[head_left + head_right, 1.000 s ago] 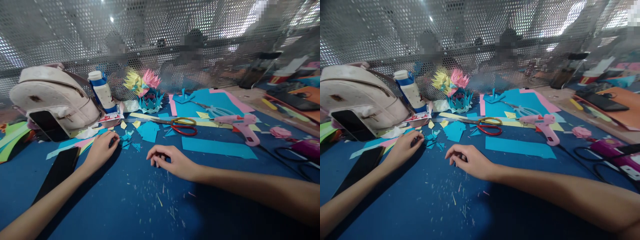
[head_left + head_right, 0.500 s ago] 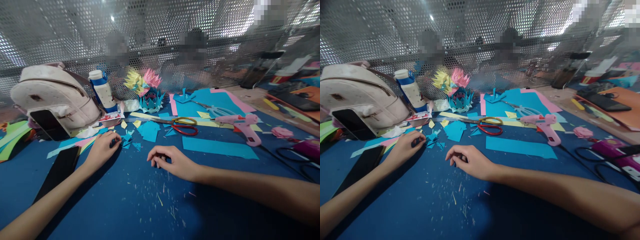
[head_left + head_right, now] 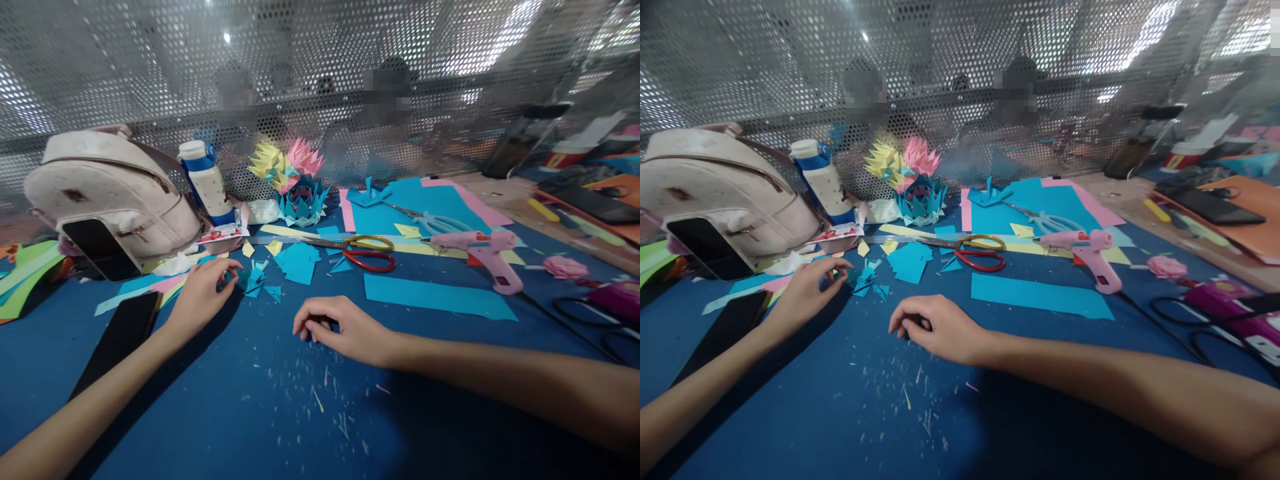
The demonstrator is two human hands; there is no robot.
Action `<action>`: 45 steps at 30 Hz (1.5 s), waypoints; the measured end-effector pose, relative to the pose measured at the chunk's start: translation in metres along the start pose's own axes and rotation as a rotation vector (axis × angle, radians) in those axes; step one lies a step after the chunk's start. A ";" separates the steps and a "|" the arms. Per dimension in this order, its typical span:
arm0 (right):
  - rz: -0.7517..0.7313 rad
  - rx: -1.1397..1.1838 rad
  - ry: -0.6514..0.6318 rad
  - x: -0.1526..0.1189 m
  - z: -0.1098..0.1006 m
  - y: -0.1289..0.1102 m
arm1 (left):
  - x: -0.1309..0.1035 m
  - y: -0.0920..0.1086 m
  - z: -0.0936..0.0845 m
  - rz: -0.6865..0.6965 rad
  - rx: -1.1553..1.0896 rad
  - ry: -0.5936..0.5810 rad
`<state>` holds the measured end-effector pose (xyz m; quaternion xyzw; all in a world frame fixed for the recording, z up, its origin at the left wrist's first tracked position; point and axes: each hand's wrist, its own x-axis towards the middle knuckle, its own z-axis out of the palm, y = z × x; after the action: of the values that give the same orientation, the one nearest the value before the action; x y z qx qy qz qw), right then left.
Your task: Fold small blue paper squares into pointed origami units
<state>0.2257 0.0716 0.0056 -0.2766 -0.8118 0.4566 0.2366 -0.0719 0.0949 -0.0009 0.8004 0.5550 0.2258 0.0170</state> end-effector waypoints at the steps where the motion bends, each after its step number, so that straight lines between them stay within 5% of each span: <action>1: -0.008 -0.005 -0.004 0.000 0.000 0.000 | 0.001 0.001 0.000 0.008 -0.005 0.004; 10: -0.090 -0.058 -0.023 -0.003 -0.001 0.000 | 0.012 0.036 0.010 0.132 -0.020 0.007; 17: -0.200 -0.144 -0.034 -0.007 -0.002 0.001 | 0.063 0.062 0.039 0.295 -0.095 -0.078; 22: -0.226 -0.163 -0.050 -0.008 -0.002 0.001 | 0.097 0.061 0.054 0.309 -0.068 -0.185; 27: -0.244 -0.160 -0.070 -0.009 -0.003 0.003 | 0.110 0.050 0.051 0.258 -0.043 -0.266; 37: -0.075 0.133 0.010 -0.009 -0.002 0.002 | 0.101 0.050 0.022 0.222 -0.155 -0.187; 45: 0.048 0.467 0.096 -0.003 -0.005 0.015 | 0.036 0.098 -0.005 0.373 -0.252 0.122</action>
<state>0.2342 0.0790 -0.0051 -0.2548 -0.6651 0.6240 0.3215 0.0226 0.0887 0.0432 0.8656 0.3649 0.3404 0.0412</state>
